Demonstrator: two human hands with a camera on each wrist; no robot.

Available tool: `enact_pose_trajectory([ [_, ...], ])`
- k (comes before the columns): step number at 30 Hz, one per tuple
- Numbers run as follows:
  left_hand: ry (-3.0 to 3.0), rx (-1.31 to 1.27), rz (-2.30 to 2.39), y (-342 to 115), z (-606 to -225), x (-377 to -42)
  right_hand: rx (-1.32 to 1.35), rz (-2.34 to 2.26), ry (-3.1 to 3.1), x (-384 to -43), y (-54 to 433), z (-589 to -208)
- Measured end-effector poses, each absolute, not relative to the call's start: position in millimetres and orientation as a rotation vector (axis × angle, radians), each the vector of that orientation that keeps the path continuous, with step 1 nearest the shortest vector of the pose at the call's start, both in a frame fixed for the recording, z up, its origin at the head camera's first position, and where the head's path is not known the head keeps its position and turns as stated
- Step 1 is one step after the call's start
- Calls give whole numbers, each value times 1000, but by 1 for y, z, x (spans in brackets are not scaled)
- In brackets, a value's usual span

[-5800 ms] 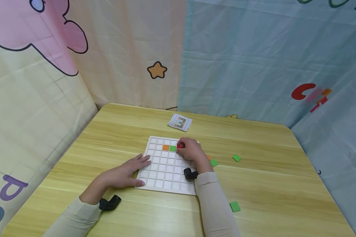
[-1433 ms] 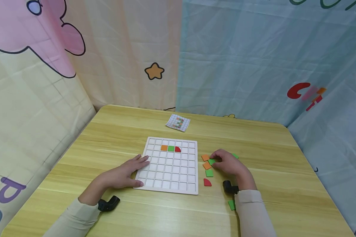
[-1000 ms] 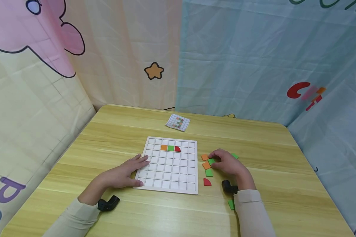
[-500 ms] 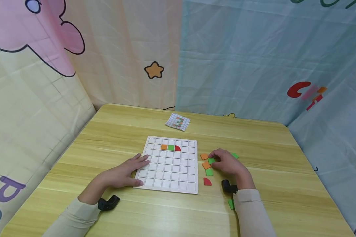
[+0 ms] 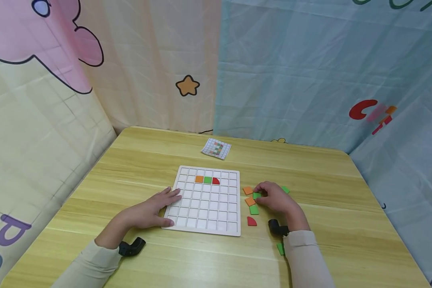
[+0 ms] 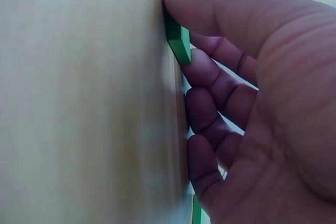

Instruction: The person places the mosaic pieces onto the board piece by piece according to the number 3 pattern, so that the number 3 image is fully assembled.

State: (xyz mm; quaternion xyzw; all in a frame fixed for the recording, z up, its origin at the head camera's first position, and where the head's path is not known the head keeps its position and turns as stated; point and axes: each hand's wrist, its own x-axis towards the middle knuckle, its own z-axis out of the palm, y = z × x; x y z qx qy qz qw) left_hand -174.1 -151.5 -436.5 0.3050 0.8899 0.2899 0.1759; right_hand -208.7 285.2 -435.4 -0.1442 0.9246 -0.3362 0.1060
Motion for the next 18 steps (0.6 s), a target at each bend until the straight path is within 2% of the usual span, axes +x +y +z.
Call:
enact_pose_trajectory([
  [18,2521,853,817,-151,-436,-174,-403,-976,2749,-209,286,-438],
])
